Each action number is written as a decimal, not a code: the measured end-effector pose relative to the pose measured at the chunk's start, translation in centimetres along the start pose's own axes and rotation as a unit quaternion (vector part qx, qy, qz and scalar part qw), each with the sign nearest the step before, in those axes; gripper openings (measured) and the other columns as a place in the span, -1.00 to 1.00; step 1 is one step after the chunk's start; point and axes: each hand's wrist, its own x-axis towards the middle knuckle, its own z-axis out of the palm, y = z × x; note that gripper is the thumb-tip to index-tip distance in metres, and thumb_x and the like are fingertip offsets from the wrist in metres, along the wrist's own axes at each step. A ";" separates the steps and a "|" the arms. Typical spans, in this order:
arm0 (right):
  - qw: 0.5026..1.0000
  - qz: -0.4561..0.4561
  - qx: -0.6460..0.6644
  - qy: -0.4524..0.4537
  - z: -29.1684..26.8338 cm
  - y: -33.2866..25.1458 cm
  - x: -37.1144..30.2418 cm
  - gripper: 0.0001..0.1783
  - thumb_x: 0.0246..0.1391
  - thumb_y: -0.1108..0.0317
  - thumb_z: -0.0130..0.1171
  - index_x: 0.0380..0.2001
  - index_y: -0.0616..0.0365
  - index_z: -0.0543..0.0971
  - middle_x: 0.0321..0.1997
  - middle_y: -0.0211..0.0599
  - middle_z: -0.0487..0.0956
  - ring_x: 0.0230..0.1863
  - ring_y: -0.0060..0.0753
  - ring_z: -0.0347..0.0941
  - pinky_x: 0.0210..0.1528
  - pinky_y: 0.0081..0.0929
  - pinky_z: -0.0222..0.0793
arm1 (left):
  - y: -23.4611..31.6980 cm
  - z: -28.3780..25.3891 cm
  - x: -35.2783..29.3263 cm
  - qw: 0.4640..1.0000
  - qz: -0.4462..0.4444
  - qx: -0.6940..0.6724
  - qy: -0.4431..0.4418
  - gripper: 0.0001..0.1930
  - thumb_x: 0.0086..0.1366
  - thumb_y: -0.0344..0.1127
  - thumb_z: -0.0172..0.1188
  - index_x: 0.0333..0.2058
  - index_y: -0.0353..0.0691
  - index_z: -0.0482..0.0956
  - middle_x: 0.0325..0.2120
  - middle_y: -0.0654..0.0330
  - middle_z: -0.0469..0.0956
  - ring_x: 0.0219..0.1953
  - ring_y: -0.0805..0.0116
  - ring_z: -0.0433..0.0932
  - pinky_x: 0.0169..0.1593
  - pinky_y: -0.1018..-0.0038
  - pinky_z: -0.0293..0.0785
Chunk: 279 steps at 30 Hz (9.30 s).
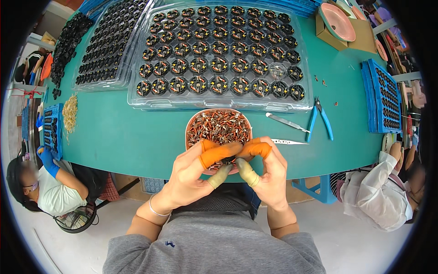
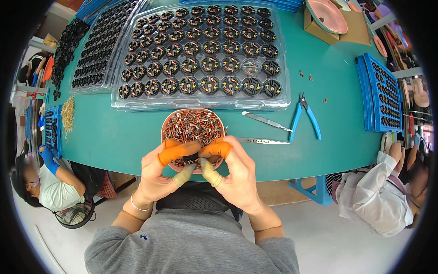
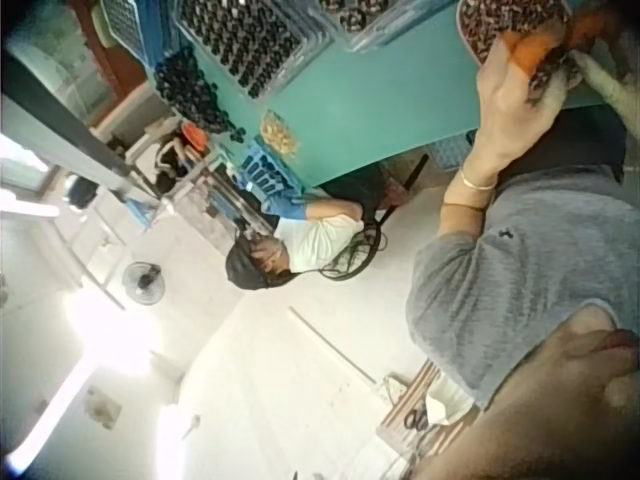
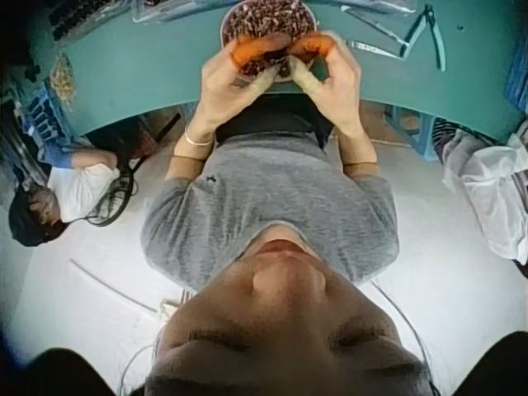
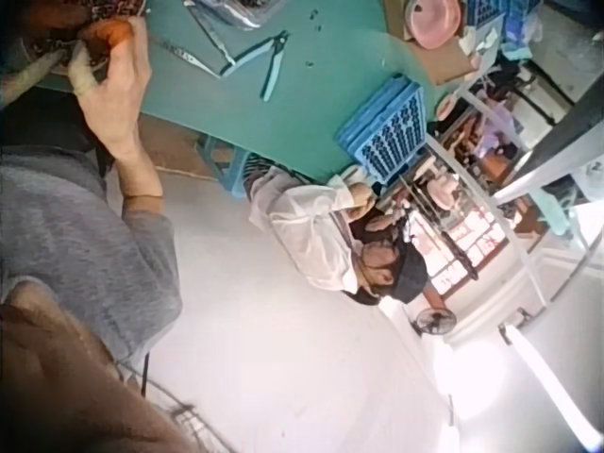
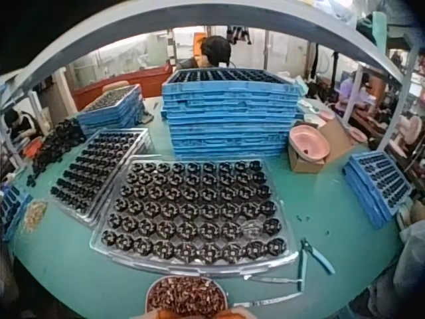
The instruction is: Assembling small electronic components onto a circular base using manual tools at a production station.
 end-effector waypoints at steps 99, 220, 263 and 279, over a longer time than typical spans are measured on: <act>0.954 0.075 0.287 0.039 1.7 1.6 -0.5 -0.63 -0.07 0.67 0.20 -0.17 0.21 0.37 -0.16 -0.29 0.44 -0.21 -0.55 0.31 -0.08 -0.54 0.27 | 0.6 2.1 -1.0 0.987 -0.104 -0.103 0.071 -0.65 0.21 -0.63 0.12 0.00 -0.49 0.37 -0.23 0.02 0.57 -0.28 0.28 0.63 -0.24 0.49 0.61; 1.000 0.004 -0.007 0.007 -0.1 2.0 0.5 -0.81 -0.09 0.55 0.29 -0.33 0.24 0.57 -0.31 -0.38 0.53 -0.30 -0.57 0.32 -0.22 -0.57 0.26 | -0.8 -0.7 -0.4 0.955 -0.221 -0.196 -0.006 -0.75 0.19 -0.50 0.21 -0.14 -0.41 0.50 -0.31 0.14 0.59 -0.41 0.44 0.60 -0.38 0.57 0.60; 0.970 0.072 0.233 -0.004 -1.3 2.5 -0.3 -0.80 -0.12 0.62 0.26 -0.34 0.28 0.53 -0.24 -0.18 0.51 -0.19 -0.37 0.40 -0.08 -0.41 0.31 | -1.0 0.9 -0.2 0.915 -0.255 -0.305 -0.072 -0.86 0.21 -0.45 0.22 -0.27 -0.37 0.56 -0.40 0.17 0.57 -0.52 0.47 0.55 -0.58 0.60 0.54; 0.994 -0.034 0.097 0.042 0.4 1.5 -0.4 -0.80 -0.10 0.62 0.26 -0.33 0.31 0.54 -0.24 -0.20 0.51 -0.24 -0.45 0.38 -0.17 -0.54 0.30 | 0.9 0.5 -0.2 0.995 -0.098 -0.016 -0.027 -0.86 0.20 -0.46 0.22 -0.27 -0.36 0.56 -0.49 0.20 0.59 -0.59 0.51 0.56 -0.56 0.65 0.47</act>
